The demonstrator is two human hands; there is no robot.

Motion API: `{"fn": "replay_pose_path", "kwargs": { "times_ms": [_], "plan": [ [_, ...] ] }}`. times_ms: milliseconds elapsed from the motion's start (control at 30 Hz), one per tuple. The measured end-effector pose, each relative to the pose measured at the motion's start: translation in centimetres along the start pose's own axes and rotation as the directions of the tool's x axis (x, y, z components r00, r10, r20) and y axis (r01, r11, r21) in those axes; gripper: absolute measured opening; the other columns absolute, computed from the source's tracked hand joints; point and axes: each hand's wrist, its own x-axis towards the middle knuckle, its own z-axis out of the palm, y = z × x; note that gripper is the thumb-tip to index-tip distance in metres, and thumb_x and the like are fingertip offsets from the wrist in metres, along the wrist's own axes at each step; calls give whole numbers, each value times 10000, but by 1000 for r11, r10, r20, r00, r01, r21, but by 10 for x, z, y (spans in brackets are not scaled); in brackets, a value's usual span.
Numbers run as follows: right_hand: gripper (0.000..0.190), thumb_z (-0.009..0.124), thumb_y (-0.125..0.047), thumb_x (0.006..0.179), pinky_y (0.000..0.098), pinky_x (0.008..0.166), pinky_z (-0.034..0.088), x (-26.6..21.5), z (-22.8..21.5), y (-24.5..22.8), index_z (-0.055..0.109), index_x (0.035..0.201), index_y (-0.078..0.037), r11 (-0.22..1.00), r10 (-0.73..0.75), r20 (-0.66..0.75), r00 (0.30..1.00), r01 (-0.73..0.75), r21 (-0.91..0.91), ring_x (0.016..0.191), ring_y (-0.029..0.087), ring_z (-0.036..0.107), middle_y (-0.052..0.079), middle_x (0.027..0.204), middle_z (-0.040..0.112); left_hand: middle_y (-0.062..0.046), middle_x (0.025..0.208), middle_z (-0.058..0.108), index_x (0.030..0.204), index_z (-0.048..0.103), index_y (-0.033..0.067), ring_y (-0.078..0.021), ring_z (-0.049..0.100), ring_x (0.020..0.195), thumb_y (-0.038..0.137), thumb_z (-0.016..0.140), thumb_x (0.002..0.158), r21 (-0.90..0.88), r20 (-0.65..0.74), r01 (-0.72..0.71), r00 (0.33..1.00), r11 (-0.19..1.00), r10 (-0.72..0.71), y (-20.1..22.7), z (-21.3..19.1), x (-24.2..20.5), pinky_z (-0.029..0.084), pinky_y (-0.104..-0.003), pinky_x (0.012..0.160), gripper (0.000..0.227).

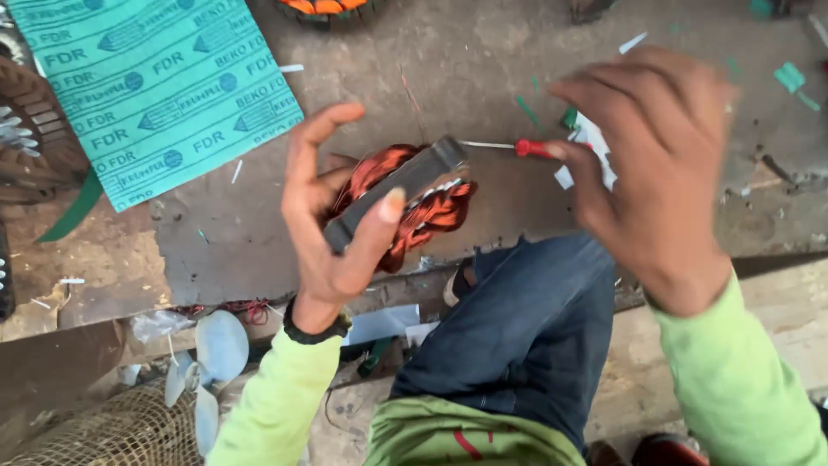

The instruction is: The person hand-winds enameled copper wire around the slots of a motor stator core, pressing the wire bundles into place and turning the stator as they work. They pull loops of wire taut, arrange the coils, and continue winding turns around the stator teeth.

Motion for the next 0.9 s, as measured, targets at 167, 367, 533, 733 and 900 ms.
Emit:
{"fn": "replay_pose_path", "kwargs": {
  "times_ms": [167,367,533,733,900],
  "plan": [
    [245,773,-80,890,485,998,354,3,40,18,714,1127,-76,998,62,160,985,-58,-29,1183,281,582,54,1148,691,-203,1204,737,1566,315,-9,-165,728,1029,185,737,1002,62,80,-69,995,996,64,13,-11,-2,560,-262,954,730],
    [176,686,32,940,448,932,458,3,13,-1,643,1091,-47,979,127,81,989,-138,150,1056,261,623,94,1076,663,-277,1306,576,1608,181,-32,-289,724,1065,334,805,905,472,214,19,967,882,-136,56,-17,27,555,-394,924,1009],
    [143,436,-8,1047,246,539,467,-65,3,-28,538,1144,16,443,650,197,734,-577,686,669,103,559,44,919,622,-149,716,723,1570,93,-55,-256,750,668,617,833,721,764,123,223,871,605,-476,80,18,60,637,-384,698,1312],
    [384,913,-93,722,225,513,389,-114,40,-91,700,1036,-35,608,561,105,821,-495,621,538,60,493,-14,697,591,-148,825,824,1554,247,-30,-226,774,610,279,857,814,493,128,323,891,808,-435,71,8,40,562,-367,510,1007],
    [330,920,-110,780,252,575,507,-67,57,-102,734,1044,-47,845,289,-162,943,-172,506,657,113,646,35,832,673,-202,999,774,1522,287,-66,-205,797,854,109,749,865,-80,-5,304,952,949,-305,82,-6,4,659,-298,748,822]
  ]
}}
